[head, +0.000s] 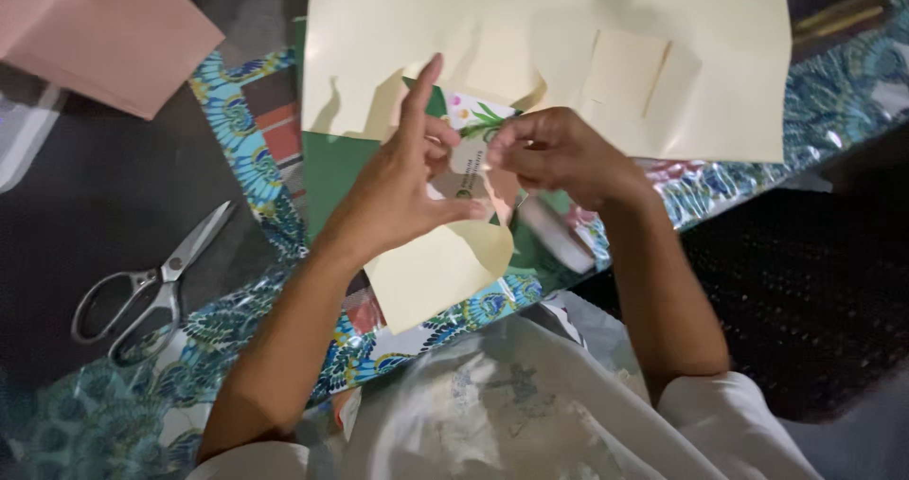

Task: The person folds a pink paper bag, secures it with clear tape, and then wraps a green product box in cream-colored paper using tape. The person uses scissors to cut tape and adjusts folds to complete the wrapping.

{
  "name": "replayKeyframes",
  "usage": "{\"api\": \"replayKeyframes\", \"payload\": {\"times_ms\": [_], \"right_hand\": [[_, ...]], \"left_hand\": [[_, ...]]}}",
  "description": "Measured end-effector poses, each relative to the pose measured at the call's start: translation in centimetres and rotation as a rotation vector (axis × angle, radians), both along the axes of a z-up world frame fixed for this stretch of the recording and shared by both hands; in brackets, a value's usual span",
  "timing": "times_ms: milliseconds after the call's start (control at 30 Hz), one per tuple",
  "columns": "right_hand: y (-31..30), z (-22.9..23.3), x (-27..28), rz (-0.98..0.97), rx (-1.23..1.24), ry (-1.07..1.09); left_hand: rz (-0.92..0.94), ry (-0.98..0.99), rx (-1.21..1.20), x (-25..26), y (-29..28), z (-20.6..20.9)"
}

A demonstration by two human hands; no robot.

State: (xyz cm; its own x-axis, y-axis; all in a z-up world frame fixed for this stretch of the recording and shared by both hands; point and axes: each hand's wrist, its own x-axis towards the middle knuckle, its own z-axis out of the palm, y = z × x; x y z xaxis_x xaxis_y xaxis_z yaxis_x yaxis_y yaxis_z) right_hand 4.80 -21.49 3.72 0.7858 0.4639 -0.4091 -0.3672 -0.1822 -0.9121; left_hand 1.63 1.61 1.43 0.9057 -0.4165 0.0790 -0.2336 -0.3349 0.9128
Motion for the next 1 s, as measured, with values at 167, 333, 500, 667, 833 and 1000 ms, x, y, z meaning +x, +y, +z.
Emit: {"api": "replayKeyframes", "payload": {"times_ms": [167,333,500,667,833,1000], "right_hand": [[2.3,-2.3,1.1,0.013,-0.053,-0.044],[3.1,-4.0,0.9,-0.090,0.162,-0.109],[2.3,-3.1,-0.7,-0.260,0.258,-0.223],[1.7,-1.9,-2.5,-0.348,0.364,-0.182],[2.6,-1.6,-2.8,-0.340,0.472,-0.176],[2.0,-1.5,-4.9,-0.302,0.260,-0.456]], "left_hand": [[0.131,0.052,0.121,0.4,-0.9,0.0],[0.208,0.148,0.281,0.3,-1.7,0.2],[0.196,-0.019,0.329,0.4,-2.3,0.7],[0.132,0.093,0.386,0.4,-3.2,1.4],[0.126,0.139,0.405,0.7,-3.9,1.6],[0.175,0.062,0.426,0.8,-3.5,0.8]]}}
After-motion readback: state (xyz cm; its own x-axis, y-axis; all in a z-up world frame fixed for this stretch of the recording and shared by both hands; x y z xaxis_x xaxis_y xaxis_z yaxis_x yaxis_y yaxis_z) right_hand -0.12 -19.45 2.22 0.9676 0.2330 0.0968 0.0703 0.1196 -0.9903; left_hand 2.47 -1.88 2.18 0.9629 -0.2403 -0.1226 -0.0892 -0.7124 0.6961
